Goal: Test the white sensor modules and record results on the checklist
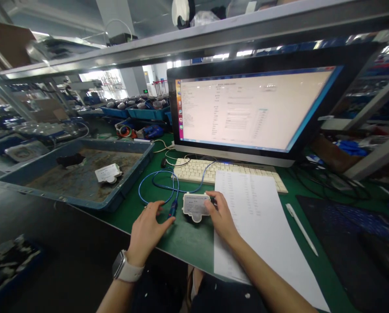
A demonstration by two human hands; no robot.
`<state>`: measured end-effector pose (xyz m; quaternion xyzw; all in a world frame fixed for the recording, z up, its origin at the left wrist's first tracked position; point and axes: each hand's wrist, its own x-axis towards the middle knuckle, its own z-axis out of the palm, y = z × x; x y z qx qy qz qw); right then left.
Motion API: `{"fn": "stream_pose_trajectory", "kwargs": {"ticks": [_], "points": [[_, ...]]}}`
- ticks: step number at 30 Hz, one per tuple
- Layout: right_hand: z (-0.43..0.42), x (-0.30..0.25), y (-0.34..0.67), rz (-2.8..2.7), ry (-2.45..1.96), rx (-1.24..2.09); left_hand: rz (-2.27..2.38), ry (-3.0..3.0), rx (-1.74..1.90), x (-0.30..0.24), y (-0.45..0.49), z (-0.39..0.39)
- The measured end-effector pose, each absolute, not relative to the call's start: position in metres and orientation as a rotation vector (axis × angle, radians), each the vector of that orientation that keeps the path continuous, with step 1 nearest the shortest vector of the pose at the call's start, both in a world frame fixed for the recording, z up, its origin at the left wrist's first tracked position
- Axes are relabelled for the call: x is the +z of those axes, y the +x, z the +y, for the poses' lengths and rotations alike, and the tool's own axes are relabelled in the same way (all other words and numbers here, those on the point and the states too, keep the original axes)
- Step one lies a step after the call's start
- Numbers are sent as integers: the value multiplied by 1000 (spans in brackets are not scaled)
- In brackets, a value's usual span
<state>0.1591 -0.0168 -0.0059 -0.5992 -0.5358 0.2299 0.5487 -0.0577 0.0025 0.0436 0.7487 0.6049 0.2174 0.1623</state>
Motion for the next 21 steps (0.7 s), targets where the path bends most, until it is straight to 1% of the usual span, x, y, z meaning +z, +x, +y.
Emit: {"fn": "stream_pose_trajectory", "kwargs": {"ticks": [2,9,15,21], "points": [[-17,-7,159,-1275,-1416,538,1719,2052,536,49,-55,6],[-18,-9,159,-1291,-1400,526,1509,1767,619,55,-47,30],[-17,-7,159,-1285,-1407,520,1247,1389,756,77,-58,30],[-17,-7,158,-1288,-1413,492,989,972,922,89,-50,27]]}}
